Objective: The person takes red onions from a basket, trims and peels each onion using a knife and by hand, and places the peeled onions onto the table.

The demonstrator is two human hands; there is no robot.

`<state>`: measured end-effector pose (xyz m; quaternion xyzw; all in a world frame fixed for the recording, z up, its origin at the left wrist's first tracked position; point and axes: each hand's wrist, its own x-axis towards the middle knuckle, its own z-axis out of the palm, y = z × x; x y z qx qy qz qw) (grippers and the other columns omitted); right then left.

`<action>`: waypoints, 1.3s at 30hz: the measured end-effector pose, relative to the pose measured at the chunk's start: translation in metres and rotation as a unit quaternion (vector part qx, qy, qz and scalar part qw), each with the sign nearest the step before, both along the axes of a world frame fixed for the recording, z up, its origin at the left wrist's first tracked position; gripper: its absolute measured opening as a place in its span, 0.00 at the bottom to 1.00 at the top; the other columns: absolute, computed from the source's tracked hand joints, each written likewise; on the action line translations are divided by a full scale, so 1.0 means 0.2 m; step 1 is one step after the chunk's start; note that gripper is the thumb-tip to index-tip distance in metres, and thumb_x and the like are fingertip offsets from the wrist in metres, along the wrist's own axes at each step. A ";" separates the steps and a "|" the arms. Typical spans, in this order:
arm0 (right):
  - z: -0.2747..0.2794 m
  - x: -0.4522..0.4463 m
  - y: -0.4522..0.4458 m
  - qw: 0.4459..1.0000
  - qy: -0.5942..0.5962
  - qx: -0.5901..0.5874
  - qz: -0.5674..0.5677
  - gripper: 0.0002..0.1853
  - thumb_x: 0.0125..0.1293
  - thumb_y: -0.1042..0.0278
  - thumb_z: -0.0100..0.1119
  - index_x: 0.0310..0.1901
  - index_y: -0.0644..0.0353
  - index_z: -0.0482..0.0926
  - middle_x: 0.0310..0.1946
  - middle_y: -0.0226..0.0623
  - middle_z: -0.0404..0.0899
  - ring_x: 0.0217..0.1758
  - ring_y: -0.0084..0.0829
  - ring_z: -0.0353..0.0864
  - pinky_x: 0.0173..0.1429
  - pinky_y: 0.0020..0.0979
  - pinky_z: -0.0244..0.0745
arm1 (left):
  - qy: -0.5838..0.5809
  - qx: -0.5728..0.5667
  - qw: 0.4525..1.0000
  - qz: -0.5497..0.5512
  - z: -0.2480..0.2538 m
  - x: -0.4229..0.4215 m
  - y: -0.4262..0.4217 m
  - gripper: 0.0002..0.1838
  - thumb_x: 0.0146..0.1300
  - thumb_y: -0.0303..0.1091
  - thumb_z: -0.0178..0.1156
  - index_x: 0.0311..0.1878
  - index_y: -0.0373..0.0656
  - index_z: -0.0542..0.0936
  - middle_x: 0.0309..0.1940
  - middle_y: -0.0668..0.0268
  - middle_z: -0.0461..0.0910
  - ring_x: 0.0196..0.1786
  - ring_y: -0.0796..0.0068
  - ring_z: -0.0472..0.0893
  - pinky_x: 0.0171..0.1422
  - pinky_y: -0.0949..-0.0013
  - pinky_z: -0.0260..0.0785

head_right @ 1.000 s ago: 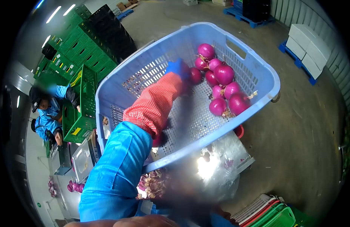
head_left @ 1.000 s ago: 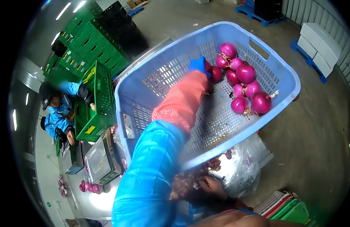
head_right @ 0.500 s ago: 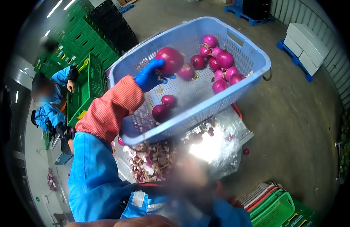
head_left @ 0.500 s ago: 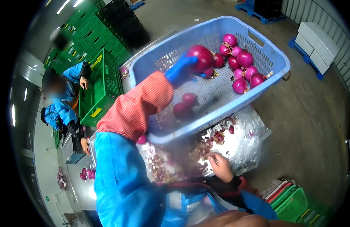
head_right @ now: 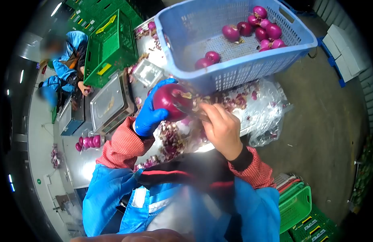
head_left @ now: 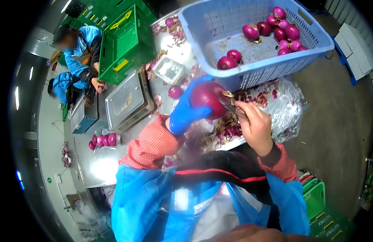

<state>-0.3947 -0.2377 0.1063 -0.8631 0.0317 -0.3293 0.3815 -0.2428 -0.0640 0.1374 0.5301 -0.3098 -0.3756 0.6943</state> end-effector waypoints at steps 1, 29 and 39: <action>0.00 0.01 0.04 0.999 0.001 -0.038 -0.005 0.22 0.49 0.80 0.62 0.49 0.60 0.79 0.36 0.40 0.80 0.34 0.43 0.82 0.36 0.38 0.76 | -0.031 0.005 0.999 0.012 -0.03 -0.02 0.05 0.45 0.55 0.41 0.73 0.71 0.41 0.60 0.62 0.59 0.71 0.64 0.66 0.73 0.69 0.61 0.67; -0.15 0.02 0.26 0.952 0.104 0.278 0.074 0.27 0.61 0.64 0.68 0.61 0.59 0.71 0.35 0.39 0.78 0.38 0.31 0.80 0.45 0.32 0.75 | -0.125 0.090 0.987 0.044 -0.23 -0.13 0.28 0.48 0.45 0.36 0.78 0.69 0.45 0.62 0.64 0.61 0.69 0.66 0.64 0.71 0.71 0.60 0.64; -0.16 0.02 0.28 0.908 0.175 0.266 0.274 0.08 0.60 0.75 0.63 0.39 0.65 0.76 0.29 0.31 0.79 0.34 0.22 0.78 0.43 0.28 0.75 | -0.358 0.172 0.914 0.084 -0.32 -0.11 0.25 0.45 0.44 0.36 0.78 0.66 0.44 0.66 0.57 0.57 0.71 0.60 0.62 0.74 0.65 0.59 0.67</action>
